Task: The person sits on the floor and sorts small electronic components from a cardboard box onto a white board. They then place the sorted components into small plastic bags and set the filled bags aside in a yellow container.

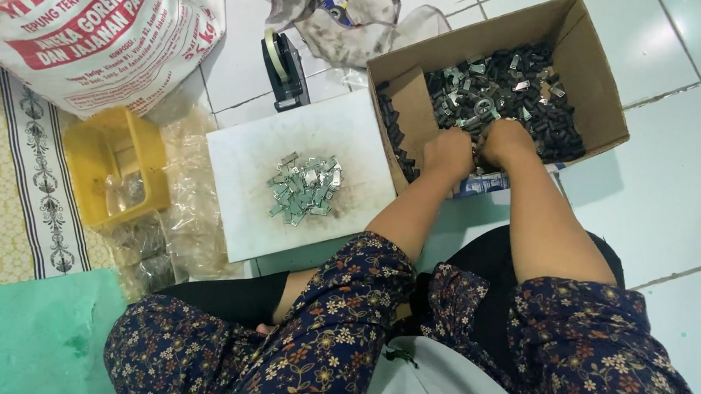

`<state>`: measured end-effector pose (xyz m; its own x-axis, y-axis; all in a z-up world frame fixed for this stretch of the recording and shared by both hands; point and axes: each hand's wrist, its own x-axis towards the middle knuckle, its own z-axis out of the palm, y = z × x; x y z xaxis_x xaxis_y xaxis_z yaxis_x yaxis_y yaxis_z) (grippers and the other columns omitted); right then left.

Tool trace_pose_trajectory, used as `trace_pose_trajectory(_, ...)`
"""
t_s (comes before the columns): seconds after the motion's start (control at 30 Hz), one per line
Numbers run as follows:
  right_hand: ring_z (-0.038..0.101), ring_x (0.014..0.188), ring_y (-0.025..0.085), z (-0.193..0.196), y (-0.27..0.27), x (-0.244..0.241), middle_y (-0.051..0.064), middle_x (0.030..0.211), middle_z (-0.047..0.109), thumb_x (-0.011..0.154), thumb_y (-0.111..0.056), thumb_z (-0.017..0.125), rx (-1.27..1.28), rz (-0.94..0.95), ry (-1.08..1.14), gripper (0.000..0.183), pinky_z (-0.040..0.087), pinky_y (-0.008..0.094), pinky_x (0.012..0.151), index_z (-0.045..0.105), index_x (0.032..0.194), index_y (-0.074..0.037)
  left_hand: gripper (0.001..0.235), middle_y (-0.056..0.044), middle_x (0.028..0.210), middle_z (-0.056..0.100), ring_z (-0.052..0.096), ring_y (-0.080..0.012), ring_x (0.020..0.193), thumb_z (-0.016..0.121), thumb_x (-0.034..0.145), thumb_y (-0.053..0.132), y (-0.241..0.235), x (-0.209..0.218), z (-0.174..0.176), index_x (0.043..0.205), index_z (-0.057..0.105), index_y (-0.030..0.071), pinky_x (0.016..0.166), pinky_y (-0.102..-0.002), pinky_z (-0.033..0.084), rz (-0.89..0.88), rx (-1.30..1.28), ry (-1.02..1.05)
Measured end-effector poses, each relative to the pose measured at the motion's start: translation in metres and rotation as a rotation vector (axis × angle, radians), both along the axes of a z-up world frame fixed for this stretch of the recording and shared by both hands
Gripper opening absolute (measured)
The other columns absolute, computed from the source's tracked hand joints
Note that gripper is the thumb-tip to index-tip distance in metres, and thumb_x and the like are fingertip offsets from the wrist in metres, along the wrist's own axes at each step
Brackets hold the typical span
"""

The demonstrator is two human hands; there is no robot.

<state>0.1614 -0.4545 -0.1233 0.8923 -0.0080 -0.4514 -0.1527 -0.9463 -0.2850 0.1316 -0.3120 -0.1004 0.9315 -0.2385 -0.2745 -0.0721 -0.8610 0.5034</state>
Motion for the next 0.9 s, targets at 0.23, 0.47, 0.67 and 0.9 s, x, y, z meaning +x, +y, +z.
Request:
trace_pose_trajectory(0.23,0.066,0.118,0.048,0.035,0.003,-0.002,0.028,0.116,0.074,0.084,-0.012,0.077,0.114,-0.045,0.080,0.028,0.054,0.055,0.097,0.080,0.110,-0.005,0.021,-0.013,0.103,0.073,0.071,-0.0306,0.102,0.059,0.092,0.011,0.018,-0.004,0.049,0.105,0.074,0.008,0.081,-0.048,0.060,-0.049,-0.008,0.103)
trace_pose_trajectory(0.47,0.064,0.116,0.050,0.060,0.010,-0.011,0.031,0.112,0.072,0.080,-0.006,0.081,0.201,-0.070,0.024,0.033,0.055,0.059,0.092,0.078,0.113,-0.001,0.018,-0.022,0.101,0.075,0.072,-0.0368,0.101,0.062,0.095,0.005,0.022,0.001,0.024,0.110,0.071,0.002,0.085,-0.047,0.061,0.135,-0.364,-0.007)
trace_pose_trajectory(0.67,0.069,0.111,0.046,0.082,0.031,-0.025,0.030,0.109,0.075,0.084,-0.009,0.074,-0.043,0.049,0.066,0.031,0.059,0.055,0.091,0.079,0.112,0.001,0.026,-0.019,0.100,0.077,0.074,-0.0344,0.100,0.066,0.096,0.010,0.028,0.001,0.014,0.123,0.070,0.010,0.084,-0.046,0.062,0.242,-0.463,-0.031)
trace_pose_trajectory(0.9,0.068,0.115,0.047,0.092,0.038,-0.028,0.031,0.115,0.074,0.086,-0.010,0.068,-0.012,0.123,0.174,0.032,0.056,0.056,0.096,0.078,0.113,0.004,0.026,-0.021,0.103,0.077,0.075,-0.0335,0.096,0.067,0.095,0.007,0.034,-0.007,0.034,0.120,0.072,0.011,0.081,-0.043,0.063,0.274,-0.555,-0.030)
